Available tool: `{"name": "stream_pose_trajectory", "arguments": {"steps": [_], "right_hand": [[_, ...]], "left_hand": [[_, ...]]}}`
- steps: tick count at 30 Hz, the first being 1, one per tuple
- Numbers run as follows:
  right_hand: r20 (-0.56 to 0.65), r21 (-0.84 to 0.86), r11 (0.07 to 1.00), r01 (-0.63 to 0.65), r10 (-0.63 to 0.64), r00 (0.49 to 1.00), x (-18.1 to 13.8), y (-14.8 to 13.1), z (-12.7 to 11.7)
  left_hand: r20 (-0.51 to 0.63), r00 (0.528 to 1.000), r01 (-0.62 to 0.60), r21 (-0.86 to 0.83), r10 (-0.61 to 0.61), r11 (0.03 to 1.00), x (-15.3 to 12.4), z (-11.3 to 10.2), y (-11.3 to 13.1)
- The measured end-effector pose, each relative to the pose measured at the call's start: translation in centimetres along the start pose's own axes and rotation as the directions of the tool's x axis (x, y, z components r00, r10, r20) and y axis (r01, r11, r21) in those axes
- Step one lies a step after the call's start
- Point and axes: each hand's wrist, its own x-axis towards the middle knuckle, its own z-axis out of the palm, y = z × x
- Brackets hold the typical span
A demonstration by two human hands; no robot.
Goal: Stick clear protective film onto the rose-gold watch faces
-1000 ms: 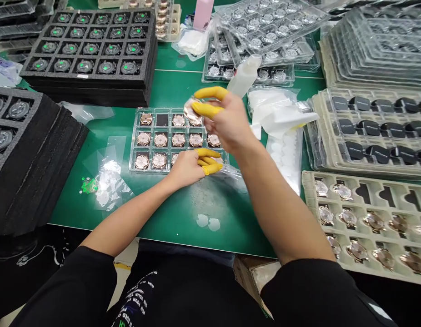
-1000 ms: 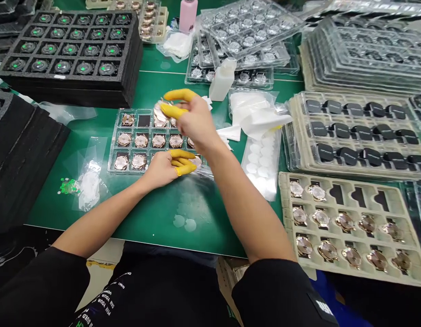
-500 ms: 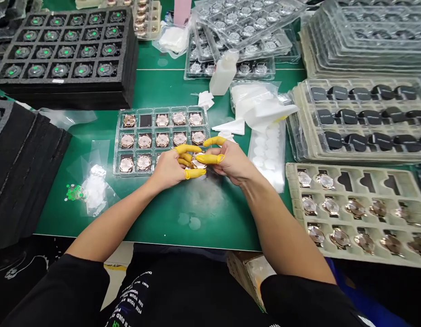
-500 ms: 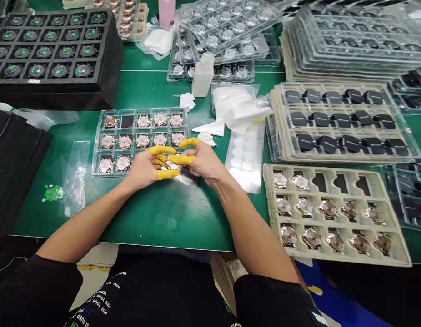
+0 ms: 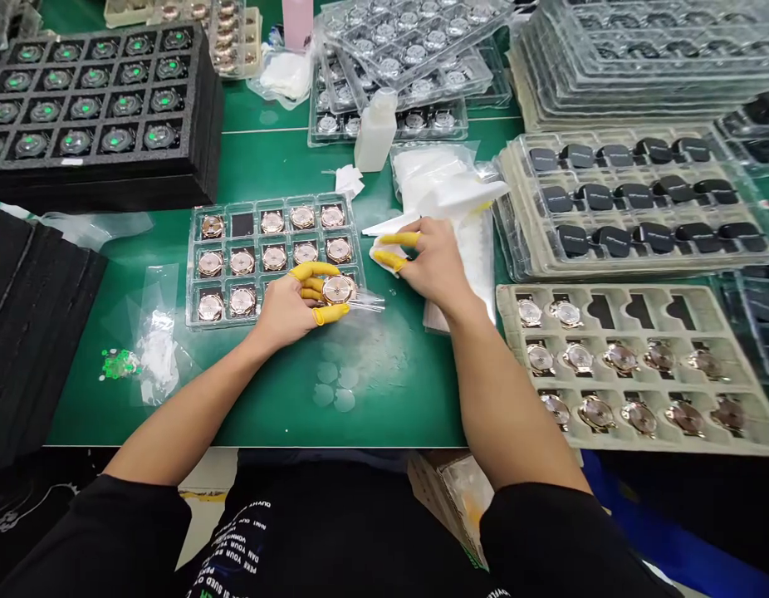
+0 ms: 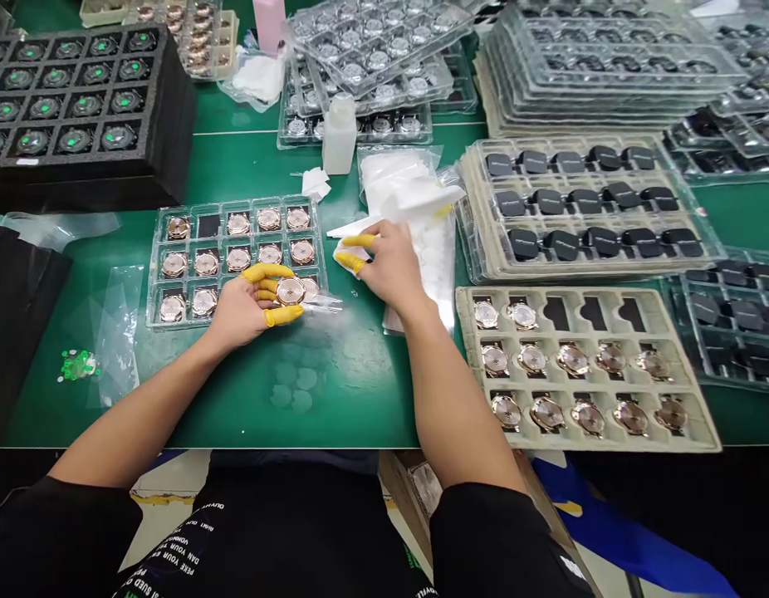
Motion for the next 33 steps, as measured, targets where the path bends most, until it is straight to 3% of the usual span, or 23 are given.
{"name": "stream_pose_trajectory", "arguments": {"steps": [2, 6, 10, 14, 18, 21, 25, 29, 33], "right_hand": [[0.062, -0.047, 0.999, 0.011, -0.008, 0.998, 0.1, 0.6, 0.6], [-0.006, -0.057, 0.998, 0.034, -0.035, 0.999, -0.7, -1.3, -0.2], [0.054, 0.085, 0.977, 0.194, -0.199, 0.979, -2.4, -5.4, -0.9], [0.089, 0.052, 0.937, 0.345, -0.349, 0.933, -3.2, -8.3, 0.0], [0.087, 0.005, 0.932, 0.362, -0.361, 0.929, -3.1, -8.1, 0.0], [0.104, 0.072, 0.914, 0.4, -0.406, 0.908, -3.1, -7.5, 0.0], [0.003, 0.076, 0.919, 0.387, -0.388, 0.921, -3.0, -7.0, 0.5], [-0.004, 0.186, 0.845, 0.502, -0.51, 0.86, -3.0, -6.8, 0.8], [-0.094, 0.142, 0.868, 0.476, -0.467, 0.88, -2.9, -6.5, 1.0]], "left_hand": [[-0.012, 1.0, 0.002, 0.003, -0.002, 1.0, 0.1, -0.1, 0.0], [-0.006, 1.0, 0.009, -0.021, -0.009, 1.0, 0.3, -0.1, -0.1], [-0.005, 1.0, -0.006, -0.038, 0.006, 0.999, 0.3, -0.1, -0.5], [0.044, 0.999, -0.009, -0.099, 0.013, 0.995, 0.3, 0.0, -0.8], [-0.009, 1.0, -0.029, -0.107, 0.028, 0.994, 0.4, 0.2, -0.9], [0.035, 0.999, -0.027, -0.086, 0.03, 0.996, 0.3, 0.2, -1.0], [0.006, 0.999, -0.043, -0.037, 0.043, 0.998, 0.2, 0.1, -1.2], [0.038, 0.999, -0.027, -0.041, 0.029, 0.999, 0.2, 0.1, -1.2], [0.013, 1.0, -0.021, -0.059, 0.022, 0.998, 0.1, 0.1, -1.1]]}}
